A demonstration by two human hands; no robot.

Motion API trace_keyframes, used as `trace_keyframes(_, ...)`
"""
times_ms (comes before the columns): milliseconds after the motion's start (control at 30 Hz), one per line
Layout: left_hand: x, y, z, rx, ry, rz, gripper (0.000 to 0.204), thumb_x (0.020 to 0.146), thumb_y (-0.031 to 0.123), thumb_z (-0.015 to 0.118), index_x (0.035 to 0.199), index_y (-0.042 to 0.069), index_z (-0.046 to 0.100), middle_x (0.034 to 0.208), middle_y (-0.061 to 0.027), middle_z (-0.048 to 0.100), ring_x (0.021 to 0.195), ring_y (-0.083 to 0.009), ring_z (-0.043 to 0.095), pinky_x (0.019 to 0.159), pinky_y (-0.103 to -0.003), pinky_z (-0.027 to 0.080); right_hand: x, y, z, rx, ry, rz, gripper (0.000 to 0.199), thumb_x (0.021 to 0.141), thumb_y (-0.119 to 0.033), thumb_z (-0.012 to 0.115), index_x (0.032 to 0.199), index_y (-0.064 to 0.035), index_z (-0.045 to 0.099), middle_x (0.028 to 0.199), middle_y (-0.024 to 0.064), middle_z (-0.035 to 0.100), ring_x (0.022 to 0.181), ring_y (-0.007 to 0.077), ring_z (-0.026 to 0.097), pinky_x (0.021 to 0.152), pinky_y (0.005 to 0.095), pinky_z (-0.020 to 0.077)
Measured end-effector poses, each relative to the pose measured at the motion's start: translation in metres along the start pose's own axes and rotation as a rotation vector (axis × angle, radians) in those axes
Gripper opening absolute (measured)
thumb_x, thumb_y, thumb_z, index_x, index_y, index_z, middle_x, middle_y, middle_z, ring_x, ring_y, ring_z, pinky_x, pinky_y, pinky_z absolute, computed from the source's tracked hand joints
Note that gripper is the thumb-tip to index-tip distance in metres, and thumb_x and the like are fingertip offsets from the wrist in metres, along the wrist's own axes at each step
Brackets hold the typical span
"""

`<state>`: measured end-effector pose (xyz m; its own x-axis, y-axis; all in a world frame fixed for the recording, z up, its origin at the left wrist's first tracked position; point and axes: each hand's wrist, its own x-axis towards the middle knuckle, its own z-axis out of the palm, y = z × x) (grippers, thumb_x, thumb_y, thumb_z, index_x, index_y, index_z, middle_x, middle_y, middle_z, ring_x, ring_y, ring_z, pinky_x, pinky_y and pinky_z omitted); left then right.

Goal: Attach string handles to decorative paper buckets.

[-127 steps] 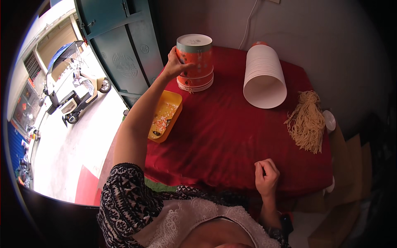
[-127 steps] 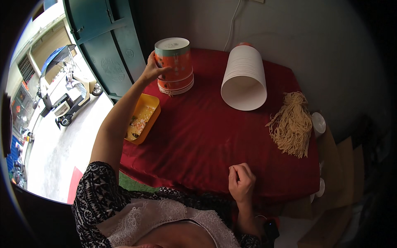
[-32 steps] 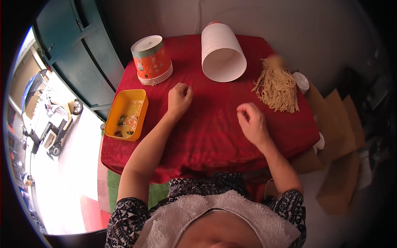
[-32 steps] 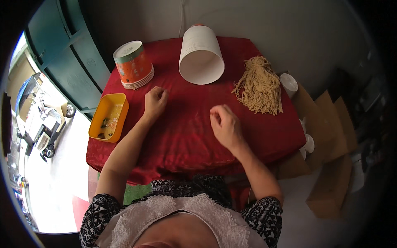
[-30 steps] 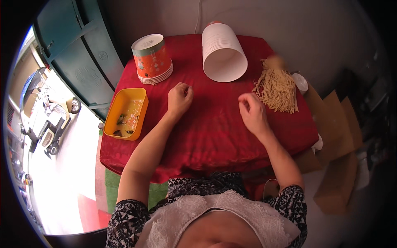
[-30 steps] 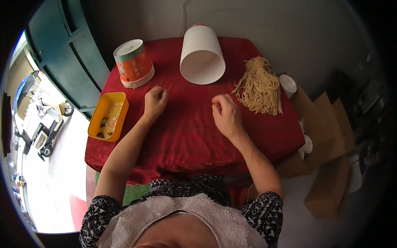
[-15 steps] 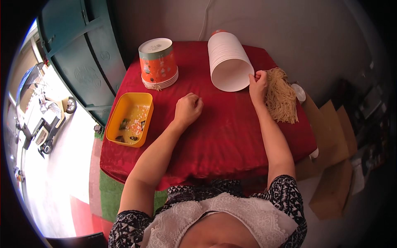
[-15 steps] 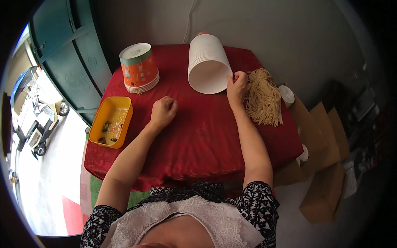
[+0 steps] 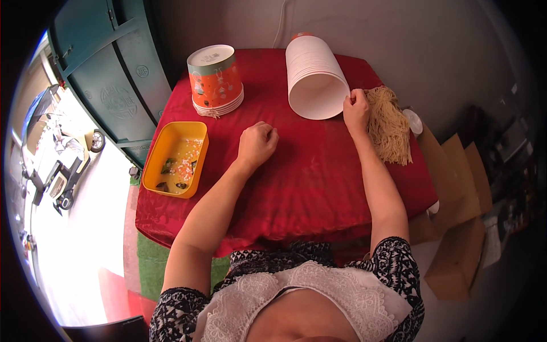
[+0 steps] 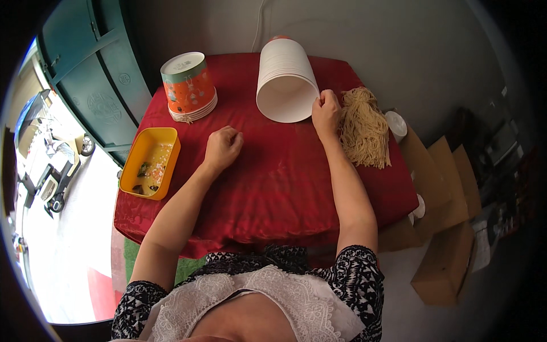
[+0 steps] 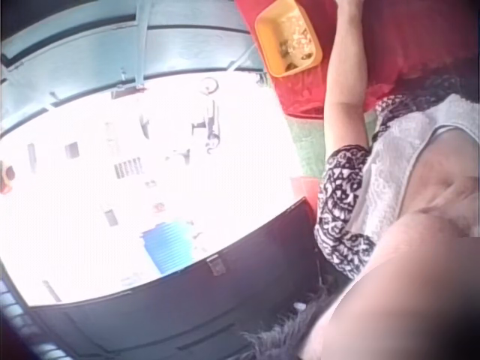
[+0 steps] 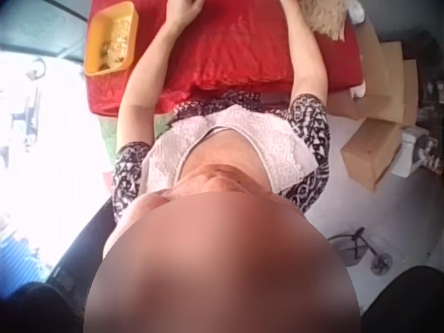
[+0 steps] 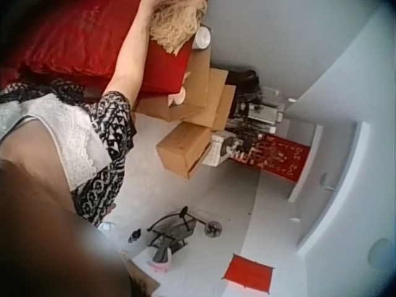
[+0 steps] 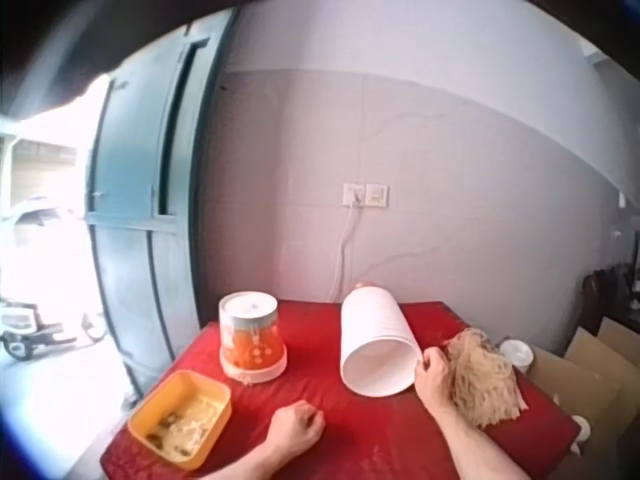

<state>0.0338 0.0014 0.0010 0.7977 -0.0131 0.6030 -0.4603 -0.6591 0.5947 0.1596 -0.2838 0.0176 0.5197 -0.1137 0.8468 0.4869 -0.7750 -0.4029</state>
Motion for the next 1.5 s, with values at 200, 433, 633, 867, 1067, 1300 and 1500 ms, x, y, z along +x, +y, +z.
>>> trace_keyframes(200, 0.001, -0.001, 0.001, 0.034, -0.014, 0.006, 0.023, 0.086, 0.016, 0.066, 0.072, -0.003, 0.065, 0.073, -0.0192, 0.063, 0.067, -0.039, 0.063, 0.062, -0.048, 0.049, 0.0, -0.013, -0.02, 0.084, -0.094, 0.102, 0.011, 0.083, -0.002, 0.061, 0.081, -0.0022, 0.05, 0.069, 0.0144, 0.056, 0.06, 0.0289, 0.056, 0.06, 0.0442, 0.0461)
trace_keyframes(433, 0.0, -0.01, 0.005, -0.011, 0.084, -0.021, 0.023, 0.089, 0.014, 0.065, 0.079, -0.006, 0.066, 0.069, -0.0189, 0.063, 0.058, -0.0264, 0.062, 0.056, -0.039, 0.047, -0.005, -0.053, -0.059, 0.264, -0.076, 0.032, 0.026, 0.083, -0.01, 0.058, 0.062, 0.0006, 0.047, 0.049, 0.0086, 0.043, 0.045, 0.0142, 0.041, 0.045, 0.0365, 0.0349)
trace_keyframes(633, 0.001, -0.022, 0.007, -0.093, 0.109, -0.16, 0.027, 0.093, 0.016, 0.064, 0.077, -0.006, 0.065, 0.056, -0.012, 0.056, 0.052, -0.0114, 0.051, 0.051, -0.034, 0.041, 0.008, -0.084, -0.077, 0.364, -0.076, 0.192, 0.03, 0.082, -0.008, 0.058, 0.057, 0.0013, 0.044, 0.047, 0.0023, 0.038, 0.048, 0.0069, 0.036, 0.044, 0.0326, 0.0299)
trace_keyframes(867, 0.002, -0.019, 0.003, -0.089, 0.047, -0.243, 0.032, 0.097, 0.019, 0.061, 0.076, -0.004, 0.064, 0.057, -0.007, 0.058, 0.052, -0.0099, 0.055, 0.049, -0.031, 0.042, 0.005, -0.081, -0.073, 0.77, -0.11, 0.579, 0.023, 0.086, -0.009, 0.06, 0.064, -0.0041, 0.056, 0.062, -0.0005, 0.052, 0.057, 0.006, 0.046, 0.046, 0.03, 0.0322)
trace_keyframes(1067, 0.001, -0.005, -0.01, -0.611, 0.088, -0.331, 0.043, 0.104, 0.036, 0.052, 0.091, -0.002, 0.065, 0.061, -0.0017, 0.056, 0.054, -0.0092, 0.054, 0.047, -0.028, 0.04, -0.016, -0.068, -0.059, 1.062, -0.356, 0.937, 0.014, 0.087, -0.015, 0.06, 0.085, -0.0022, 0.065, 0.075, 0.0068, 0.062, 0.057, 0.0173, 0.054, 0.043, 0.0317, 0.0364)
trace_keyframes(1300, 0.001, 0.002, -0.02, -0.76, 0.115, -0.123, 0.032, 0.105, 0.034, 0.055, 0.1, 0.003, 0.059, 0.074, 0.0007, 0.057, 0.064, -0.0061, 0.047, 0.055, -0.024, 0.037, -0.037, -0.066, -0.04, 1.118, -0.507, 0.963, 0.015, 0.086, -0.015, 0.061, 0.084, -0.0009, 0.065, 0.076, 0.0093, 0.062, 0.059, 0.0179, 0.056, 0.044, 0.0324, 0.0376)
trace_keyframes(1500, 0.013, 0.002, -0.023, -0.788, 0.218, 0.002, 0.024, 0.104, 0.026, 0.058, 0.108, 0.003, 0.059, 0.088, 0.0018, 0.06, 0.079, -0.0059, 0.051, 0.07, -0.023, 0.043, -0.04, -0.075, -0.039, 0.549, -0.796, 0.778, 0.027, 0.096, -0.022, 0.059, 0.085, 0.0017, 0.067, 0.078, 0.008, 0.066, 0.063, 0.0178, 0.062, 0.053, 0.0338, 0.0471)
